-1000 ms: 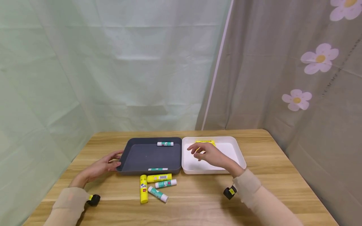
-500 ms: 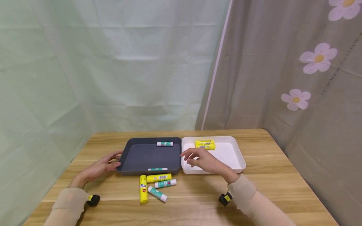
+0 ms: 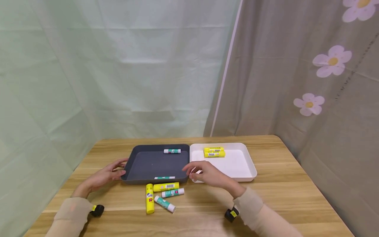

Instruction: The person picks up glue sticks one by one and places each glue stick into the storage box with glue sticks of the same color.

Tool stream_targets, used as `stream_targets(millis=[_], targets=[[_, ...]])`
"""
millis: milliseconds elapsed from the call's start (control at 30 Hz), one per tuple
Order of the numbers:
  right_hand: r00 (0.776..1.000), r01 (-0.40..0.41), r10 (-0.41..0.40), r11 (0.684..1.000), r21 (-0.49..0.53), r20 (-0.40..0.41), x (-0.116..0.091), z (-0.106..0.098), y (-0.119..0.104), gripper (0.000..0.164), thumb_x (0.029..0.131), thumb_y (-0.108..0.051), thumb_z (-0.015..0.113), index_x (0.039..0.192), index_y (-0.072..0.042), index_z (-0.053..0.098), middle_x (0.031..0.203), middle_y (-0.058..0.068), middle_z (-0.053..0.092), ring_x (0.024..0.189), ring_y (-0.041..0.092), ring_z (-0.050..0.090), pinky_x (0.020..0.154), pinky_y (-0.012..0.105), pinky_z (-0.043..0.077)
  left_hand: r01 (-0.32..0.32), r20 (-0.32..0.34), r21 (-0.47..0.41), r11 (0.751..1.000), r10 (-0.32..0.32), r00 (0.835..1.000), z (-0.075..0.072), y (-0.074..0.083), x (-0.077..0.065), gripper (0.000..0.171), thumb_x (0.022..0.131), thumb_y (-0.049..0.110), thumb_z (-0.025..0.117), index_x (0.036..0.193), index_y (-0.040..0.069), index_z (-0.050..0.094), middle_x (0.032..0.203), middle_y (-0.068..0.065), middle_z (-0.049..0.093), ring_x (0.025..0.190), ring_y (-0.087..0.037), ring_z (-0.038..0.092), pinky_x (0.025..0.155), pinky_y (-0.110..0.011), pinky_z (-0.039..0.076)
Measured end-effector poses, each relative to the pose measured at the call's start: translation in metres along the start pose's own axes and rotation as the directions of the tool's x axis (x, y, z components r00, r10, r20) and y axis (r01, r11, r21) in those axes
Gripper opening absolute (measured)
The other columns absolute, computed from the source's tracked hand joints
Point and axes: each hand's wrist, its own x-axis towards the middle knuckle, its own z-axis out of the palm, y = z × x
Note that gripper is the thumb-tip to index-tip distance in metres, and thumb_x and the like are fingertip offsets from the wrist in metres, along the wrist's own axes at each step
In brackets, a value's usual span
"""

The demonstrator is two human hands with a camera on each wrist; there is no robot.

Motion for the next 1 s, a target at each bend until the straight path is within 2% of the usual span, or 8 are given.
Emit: stream_targets(millis=[167,500,733,1000], targets=[[1.0,0.014,-0.016,0.997,0.076,0.026,0.001,0.008,-0.001,0.028,0.102,-0.001,0.062,0.129,-0.003,0.069,0.114,0.027,0.068,0.105,0.046,0.067,0.085,0.035,0.06,0.003,-0.003,0.003,1.0,-0.003,1.0,0.0,-0.001,0.0,0.07,0.11,0.018,0.055,0.165,-0.001,0.016,0.159,-0.035,0.022,0.137,-0.049,0.043,0.103,-0.046,0.052],[0.998,0.025,-0.028,0.997,0.071,0.05,0.005,0.022,0.0,0.028,0.103,-0.004,0.062,0.13,-0.003,0.068,0.117,0.023,0.07,0.11,0.032,0.067,0.092,0.029,0.055,-0.003,-0.002,0.002,1.0,0.003,1.0,0.0,0.002,-0.001,0.071,0.109,0.017,0.055,0.165,-0.001,0.015,0.158,-0.036,0.023,0.133,-0.046,0.047,0.1,-0.043,0.053],[0.997,0.004,-0.011,0.994,0.112,0.071,0.005,0.032,-0.002,0.029,0.103,-0.003,0.061,0.132,0.001,0.066,0.118,0.024,0.069,0.109,0.043,0.065,0.088,0.027,0.055,0.008,-0.011,0.012,1.0,-0.008,1.0,0.001,0.004,-0.001,0.07,0.11,0.018,0.054,0.165,-0.001,0.015,0.159,-0.034,0.022,0.135,-0.047,0.046,0.101,-0.043,0.053],[0.994,-0.007,-0.008,0.991,0.13,0.11,0.006,0.044,-0.002,0.028,0.104,-0.004,0.061,0.132,0.0,0.066,0.119,0.021,0.07,0.108,0.041,0.068,0.087,0.026,0.056,0.013,-0.006,0.005,1.0,-0.012,1.0,0.001,0.003,-0.001,0.07,0.11,0.017,0.054,0.165,-0.002,0.014,0.158,-0.034,0.024,0.133,-0.045,0.048,0.101,-0.042,0.053]])
